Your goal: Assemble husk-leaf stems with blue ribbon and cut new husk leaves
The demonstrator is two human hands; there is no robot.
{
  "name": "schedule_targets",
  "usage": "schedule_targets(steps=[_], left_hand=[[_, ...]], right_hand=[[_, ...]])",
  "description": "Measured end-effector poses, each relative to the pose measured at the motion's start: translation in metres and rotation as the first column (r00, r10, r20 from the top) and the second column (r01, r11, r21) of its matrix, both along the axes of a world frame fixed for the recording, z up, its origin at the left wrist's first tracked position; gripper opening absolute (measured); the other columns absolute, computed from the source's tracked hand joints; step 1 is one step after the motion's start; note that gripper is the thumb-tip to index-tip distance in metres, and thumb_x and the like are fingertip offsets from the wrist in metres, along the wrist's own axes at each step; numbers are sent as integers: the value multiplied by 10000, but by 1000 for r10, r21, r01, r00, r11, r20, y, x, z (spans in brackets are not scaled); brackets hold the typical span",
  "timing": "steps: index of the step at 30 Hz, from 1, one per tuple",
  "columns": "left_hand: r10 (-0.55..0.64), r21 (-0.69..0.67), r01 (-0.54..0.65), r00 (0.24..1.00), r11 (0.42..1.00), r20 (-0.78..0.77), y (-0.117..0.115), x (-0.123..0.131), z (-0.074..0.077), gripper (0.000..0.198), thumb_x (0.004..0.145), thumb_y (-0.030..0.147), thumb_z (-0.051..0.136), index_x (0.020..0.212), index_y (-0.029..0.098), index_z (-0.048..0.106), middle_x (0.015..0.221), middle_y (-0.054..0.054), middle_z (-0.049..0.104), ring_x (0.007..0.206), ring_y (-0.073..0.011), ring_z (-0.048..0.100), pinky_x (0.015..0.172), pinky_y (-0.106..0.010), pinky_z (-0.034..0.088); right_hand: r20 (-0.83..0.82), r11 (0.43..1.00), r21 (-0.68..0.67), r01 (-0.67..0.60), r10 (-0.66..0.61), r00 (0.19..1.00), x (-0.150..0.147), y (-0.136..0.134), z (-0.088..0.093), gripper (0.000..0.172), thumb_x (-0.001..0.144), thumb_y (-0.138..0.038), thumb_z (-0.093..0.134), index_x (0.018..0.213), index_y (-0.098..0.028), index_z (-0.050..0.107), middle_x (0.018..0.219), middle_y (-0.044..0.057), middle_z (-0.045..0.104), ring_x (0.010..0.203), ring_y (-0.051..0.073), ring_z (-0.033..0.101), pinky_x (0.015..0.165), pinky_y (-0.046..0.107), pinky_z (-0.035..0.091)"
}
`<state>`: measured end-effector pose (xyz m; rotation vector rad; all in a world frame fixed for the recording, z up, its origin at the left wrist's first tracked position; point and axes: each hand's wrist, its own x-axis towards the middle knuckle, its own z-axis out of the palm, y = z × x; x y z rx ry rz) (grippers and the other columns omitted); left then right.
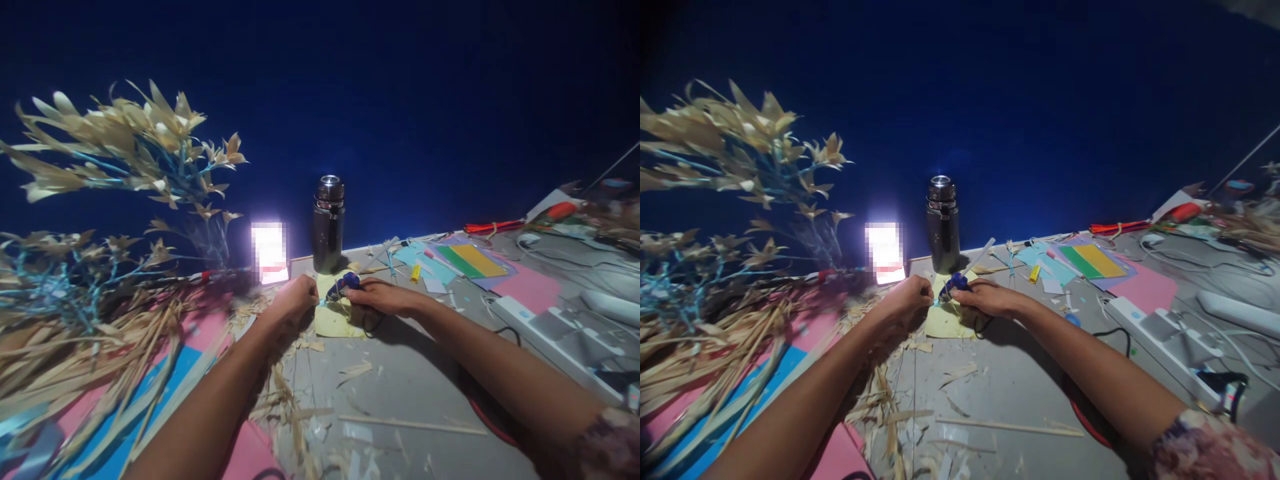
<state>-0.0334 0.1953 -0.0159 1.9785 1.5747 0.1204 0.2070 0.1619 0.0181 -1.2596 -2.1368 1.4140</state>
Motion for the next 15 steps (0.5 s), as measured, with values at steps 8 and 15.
schedule_targets(steps=[8,15], left_hand=[[10,5,-11,999,1000,32,1,-3,-5,378,953,356,656,1282,173,624,1292,-107,647,1074,-266,667,885,-472,583],[23,-6,-22,998,1000,59,6,-3,-10,377,954,355,655,1282,174,623,1291,-108,647,1072,-263,667,884,-471,583]], right_hand=[[104,999,37,-13,9,995,3,0,5,618,918,-722,502,585,-202,464,564,-14,443,542,128,418,492,269,341],[8,998,-58,35,-34,999,-3,0,9,616,885,-755,526,627,-196,492,571,-23,451,523,115,396,489,265,314]])
